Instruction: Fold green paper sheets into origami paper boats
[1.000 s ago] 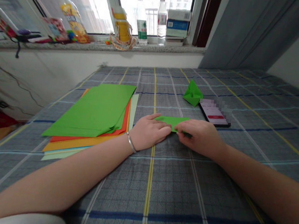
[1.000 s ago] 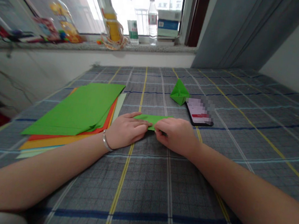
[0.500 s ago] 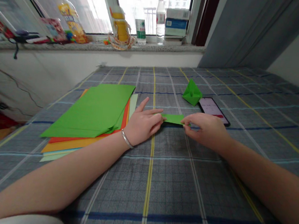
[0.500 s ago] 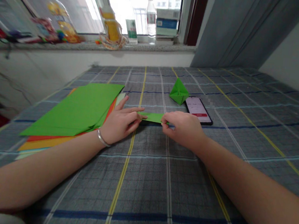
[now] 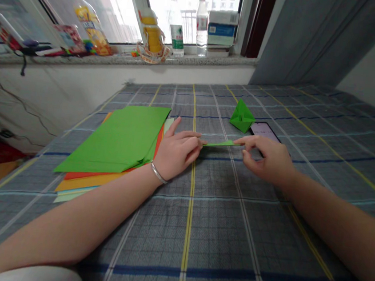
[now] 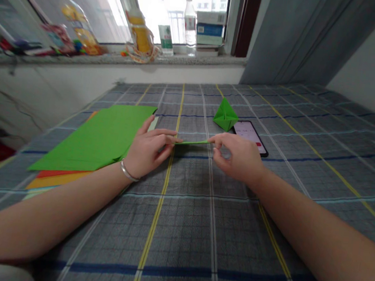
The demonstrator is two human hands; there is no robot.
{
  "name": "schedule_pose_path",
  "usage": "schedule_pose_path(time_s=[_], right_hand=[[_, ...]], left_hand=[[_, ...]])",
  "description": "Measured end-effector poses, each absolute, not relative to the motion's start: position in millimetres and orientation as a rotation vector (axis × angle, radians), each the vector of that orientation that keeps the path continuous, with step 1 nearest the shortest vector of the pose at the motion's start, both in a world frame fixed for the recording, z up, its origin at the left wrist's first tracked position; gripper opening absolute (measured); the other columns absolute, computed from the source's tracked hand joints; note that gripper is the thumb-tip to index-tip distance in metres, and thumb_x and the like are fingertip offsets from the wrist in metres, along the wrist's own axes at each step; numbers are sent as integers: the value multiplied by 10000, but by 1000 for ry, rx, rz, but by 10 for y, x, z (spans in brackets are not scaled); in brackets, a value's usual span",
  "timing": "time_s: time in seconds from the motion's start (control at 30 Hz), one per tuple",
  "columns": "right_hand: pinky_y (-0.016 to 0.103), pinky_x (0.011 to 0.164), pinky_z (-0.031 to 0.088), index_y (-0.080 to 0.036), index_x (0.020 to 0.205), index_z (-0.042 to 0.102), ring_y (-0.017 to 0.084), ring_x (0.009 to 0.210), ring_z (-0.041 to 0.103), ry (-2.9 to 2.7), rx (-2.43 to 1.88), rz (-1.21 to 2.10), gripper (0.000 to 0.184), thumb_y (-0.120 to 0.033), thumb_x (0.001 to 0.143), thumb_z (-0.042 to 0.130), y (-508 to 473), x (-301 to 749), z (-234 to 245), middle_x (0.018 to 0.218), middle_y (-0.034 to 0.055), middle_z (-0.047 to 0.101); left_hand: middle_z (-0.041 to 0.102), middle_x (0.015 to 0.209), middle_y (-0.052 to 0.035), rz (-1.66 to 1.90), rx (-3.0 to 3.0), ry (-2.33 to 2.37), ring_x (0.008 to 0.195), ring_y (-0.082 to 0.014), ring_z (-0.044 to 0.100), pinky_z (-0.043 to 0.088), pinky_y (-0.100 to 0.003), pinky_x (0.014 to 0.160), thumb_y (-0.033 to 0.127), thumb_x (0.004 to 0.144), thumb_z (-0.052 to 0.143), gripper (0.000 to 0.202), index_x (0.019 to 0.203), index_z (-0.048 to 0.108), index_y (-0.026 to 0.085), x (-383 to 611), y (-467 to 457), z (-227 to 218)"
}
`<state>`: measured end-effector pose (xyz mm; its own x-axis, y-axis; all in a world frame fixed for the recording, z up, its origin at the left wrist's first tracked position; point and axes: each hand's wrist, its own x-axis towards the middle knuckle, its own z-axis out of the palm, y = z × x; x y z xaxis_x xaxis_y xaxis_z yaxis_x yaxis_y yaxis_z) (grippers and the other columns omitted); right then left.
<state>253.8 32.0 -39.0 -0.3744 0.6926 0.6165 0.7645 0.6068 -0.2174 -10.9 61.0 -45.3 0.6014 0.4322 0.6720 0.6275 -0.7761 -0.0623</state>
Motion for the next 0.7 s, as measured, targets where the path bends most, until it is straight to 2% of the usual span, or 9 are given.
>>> schedule_pose_path(time_s=[0.13, 0.27, 0.4, 0.57, 0.7], right_hand=[[372, 796, 497, -223, 943, 586, 232, 900, 649, -2106, -1082, -221, 140, -291, 825, 615, 287, 2473, -391, 959, 60, 718], [360, 755, 463, -216, 832, 609, 220, 822, 605, -2279, -1013, -326, 75, -264, 873, 570, 253, 2414, -382, 810, 40, 684], [347, 737, 432, -221, 839, 627, 203, 822, 569, -2386, -924, -381, 120, -239, 903, 528, 214, 2381, -392, 840, 33, 682], [342, 726, 407, -249, 907, 654, 190, 849, 555, -2412, -845, -519, 156, -217, 922, 503, 166, 2361, -425, 907, 29, 681], [334, 728, 394, -289, 957, 653, 164, 832, 555, -2508, -624, -745, 207, -172, 939, 484, 126, 2350, -410, 946, -13, 699]], left_hand=[[743, 996, 22, -1008, -2532, -828, 984, -149, 674, 145, -579, 1196, 187, 925, 510, 130, 986, 617, 226, -69, 547, -419], [737, 1044, 38, -992, -2535, -766, 1055, -186, 638, 119, -635, 1179, 170, 889, 548, 91, 913, 603, 238, -38, 474, -412], [726, 1080, 47, -934, -2502, -738, 1154, -231, 583, 54, -691, 1159, 163, 865, 567, 98, 891, 607, 248, -31, 419, -402], [731, 974, 70, -951, -2503, -630, 1073, -189, 617, 54, -646, 1189, 205, 888, 578, 54, 882, 596, 255, -21, 395, -404], [720, 965, 86, -968, -2454, -501, 1058, -171, 614, 80, -620, 1196, 201, 887, 601, 68, 872, 601, 267, -24, 410, -427]])
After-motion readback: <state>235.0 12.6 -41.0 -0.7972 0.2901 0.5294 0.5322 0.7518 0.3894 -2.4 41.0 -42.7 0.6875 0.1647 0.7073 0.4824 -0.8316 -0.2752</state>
